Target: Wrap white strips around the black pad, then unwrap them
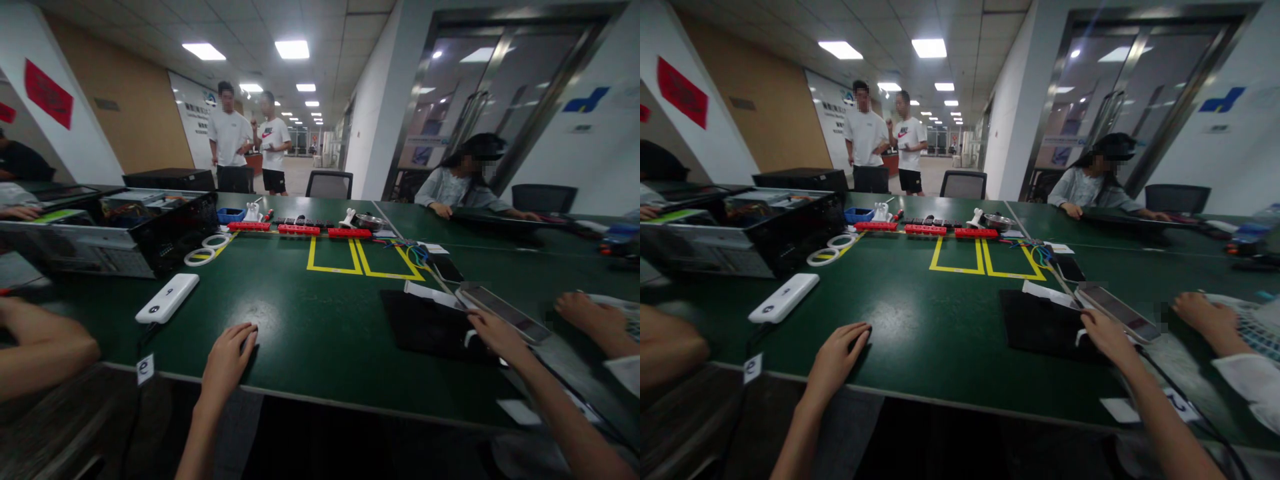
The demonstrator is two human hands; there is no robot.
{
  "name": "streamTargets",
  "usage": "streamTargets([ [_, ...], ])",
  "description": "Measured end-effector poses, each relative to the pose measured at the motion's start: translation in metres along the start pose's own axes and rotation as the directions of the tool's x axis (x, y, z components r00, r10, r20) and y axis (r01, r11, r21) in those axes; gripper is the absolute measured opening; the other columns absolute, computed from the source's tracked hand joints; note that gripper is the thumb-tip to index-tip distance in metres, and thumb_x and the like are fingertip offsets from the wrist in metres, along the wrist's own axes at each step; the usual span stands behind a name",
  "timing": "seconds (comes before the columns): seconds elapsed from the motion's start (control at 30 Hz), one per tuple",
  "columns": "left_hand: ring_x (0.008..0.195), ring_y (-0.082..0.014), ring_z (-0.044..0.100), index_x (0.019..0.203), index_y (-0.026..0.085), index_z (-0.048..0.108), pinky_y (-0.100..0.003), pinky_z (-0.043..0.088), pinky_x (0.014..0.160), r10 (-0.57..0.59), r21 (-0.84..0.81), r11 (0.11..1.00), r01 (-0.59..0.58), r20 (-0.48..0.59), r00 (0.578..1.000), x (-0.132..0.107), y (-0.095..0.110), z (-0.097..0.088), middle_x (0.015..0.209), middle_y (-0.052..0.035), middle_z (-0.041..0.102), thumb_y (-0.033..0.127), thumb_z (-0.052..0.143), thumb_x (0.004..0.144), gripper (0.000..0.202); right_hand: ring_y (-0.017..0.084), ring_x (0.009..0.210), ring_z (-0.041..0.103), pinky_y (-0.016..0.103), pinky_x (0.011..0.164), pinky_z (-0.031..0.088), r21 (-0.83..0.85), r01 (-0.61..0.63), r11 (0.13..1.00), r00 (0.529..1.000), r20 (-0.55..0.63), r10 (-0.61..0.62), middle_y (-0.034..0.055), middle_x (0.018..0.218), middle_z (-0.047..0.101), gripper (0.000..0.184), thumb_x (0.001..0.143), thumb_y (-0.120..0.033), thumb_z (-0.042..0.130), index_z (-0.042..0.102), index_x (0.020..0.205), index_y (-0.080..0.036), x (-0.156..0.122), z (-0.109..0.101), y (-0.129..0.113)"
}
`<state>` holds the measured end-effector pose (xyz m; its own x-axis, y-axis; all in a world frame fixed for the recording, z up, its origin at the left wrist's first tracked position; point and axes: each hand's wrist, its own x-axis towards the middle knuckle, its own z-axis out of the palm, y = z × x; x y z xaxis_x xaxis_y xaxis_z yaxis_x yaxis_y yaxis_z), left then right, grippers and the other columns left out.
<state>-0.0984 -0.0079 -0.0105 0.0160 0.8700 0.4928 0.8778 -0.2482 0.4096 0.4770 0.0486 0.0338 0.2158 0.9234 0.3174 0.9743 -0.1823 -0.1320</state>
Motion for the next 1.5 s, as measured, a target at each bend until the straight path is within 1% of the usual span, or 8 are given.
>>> streamTargets([
  [0.13, 0.102, -0.0248, 0.061, 0.101, 0.022, 0.069, -0.039, 0.046, 0.091, -0.003, -0.002, 1.0, 0.003, 0.007, 1.0, 0.0, 0.0, 0.0, 0.107, -0.0065, 0.069, 0.04, 0.044, 0.09, 0.033, 0.023, 0.066, 0.064, 0.031, 0.059, 0.046, 0.06, -0.153, 0.986, 0.986, 0.075, 0.149, 0.0163, 0.088, 0.069, 0.044, 0.083, -0.037, 0.039, 0.063, 0.108, -0.011, 0.001, -0.016, 0.0],
  [0.23, 0.102, -0.0247, 0.061, 0.101, 0.022, 0.069, -0.039, 0.046, 0.091, -0.006, -0.003, 1.0, 0.006, 0.009, 1.0, 0.0, 0.001, -0.001, 0.107, -0.0065, 0.069, 0.039, 0.044, 0.09, 0.033, 0.032, 0.086, 0.06, 0.041, 0.067, 0.046, -0.006, -0.243, 0.97, 0.966, -0.097, 0.241, 0.0221, 0.103, 0.064, 0.051, 0.085, -0.044, 0.036, 0.058, 0.115, -0.01, -0.007, -0.03, -0.006],
  [0.37, 0.103, -0.0246, 0.06, 0.101, 0.022, 0.069, -0.039, 0.046, 0.092, -0.018, 0.0, 1.0, 0.018, 0.006, 1.0, 0.0, 0.001, 0.0, 0.107, -0.0063, 0.068, 0.039, 0.045, 0.09, 0.032, 0.04, 0.117, 0.041, 0.054, 0.083, 0.04, -0.232, -0.091, 0.968, 0.945, -0.328, 0.011, 0.0238, 0.135, 0.043, 0.057, 0.089, -0.044, 0.027, 0.05, 0.127, -0.008, -0.013, -0.033, -0.014],
  [0.53, 0.103, -0.0245, 0.06, 0.102, 0.022, 0.068, -0.039, 0.046, 0.092, -0.005, 0.015, 1.0, 0.005, 0.01, 1.0, 0.0, -0.001, 0.001, 0.108, -0.0069, 0.068, 0.04, 0.042, 0.091, 0.034, 0.032, 0.125, 0.039, 0.056, 0.097, 0.032, -0.176, 0.376, 0.91, 0.927, 0.078, -0.368, 0.0131, 0.131, 0.052, 0.046, 0.085, -0.042, 0.035, 0.061, 0.115, -0.02, -0.006, 0.0, -0.025],
  [0.63, 0.103, -0.0243, 0.06, 0.102, 0.021, 0.069, -0.039, 0.046, 0.092, -0.003, 0.019, 1.0, 0.003, 0.01, 1.0, 0.0, 0.0, 0.0, 0.107, -0.007, 0.068, 0.039, 0.043, 0.091, 0.033, 0.034, 0.126, 0.039, 0.065, 0.093, 0.031, -0.107, 0.405, 0.908, 0.903, 0.2, -0.379, 0.0127, 0.135, 0.048, 0.049, 0.085, -0.047, 0.033, 0.058, 0.121, -0.024, -0.006, 0.02, -0.042],
  [0.9, 0.103, -0.0241, 0.06, 0.102, 0.02, 0.069, -0.039, 0.045, 0.092, -0.007, 0.029, 1.0, 0.006, 0.015, 1.0, -0.001, 0.0, 0.0, 0.108, -0.0073, 0.068, 0.038, 0.044, 0.091, 0.033, 0.034, 0.135, 0.022, 0.059, 0.101, 0.026, -0.052, 0.428, 0.902, 0.864, 0.316, -0.391, 0.0084, 0.151, 0.023, 0.058, 0.09, -0.053, 0.025, 0.036, 0.14, -0.026, -0.033, 0.017, -0.137],
  [1.13, 0.101, -0.0237, 0.061, 0.1, 0.021, 0.07, -0.039, 0.047, 0.09, 0.021, 0.033, 0.999, -0.021, 0.004, 1.0, 0.001, 0.005, -0.002, 0.105, -0.0069, 0.069, 0.038, 0.044, 0.089, 0.032, 0.038, 0.131, 0.027, 0.06, 0.096, 0.03, -0.124, 0.395, 0.91, 0.891, 0.294, -0.347, 0.0132, 0.149, 0.027, 0.053, 0.092, -0.044, 0.029, 0.037, 0.14, -0.023, -0.074, 0.004, -0.24],
  [1.5, 0.107, -0.0248, 0.058, 0.112, 0.021, 0.065, -0.042, 0.044, 0.095, 0.081, 0.039, 0.996, -0.086, 0.111, 0.991, 0.006, 0.022, 0.0, 0.114, -0.0077, 0.066, 0.036, 0.05, 0.088, 0.032, 0.043, 0.129, 0.027, 0.065, 0.09, 0.027, -0.047, 0.387, 0.921, 0.901, 0.229, -0.367, 0.019, 0.147, 0.027, 0.054, 0.092, -0.042, 0.028, 0.037, 0.14, -0.018, -0.099, 0.012, -0.306],
])
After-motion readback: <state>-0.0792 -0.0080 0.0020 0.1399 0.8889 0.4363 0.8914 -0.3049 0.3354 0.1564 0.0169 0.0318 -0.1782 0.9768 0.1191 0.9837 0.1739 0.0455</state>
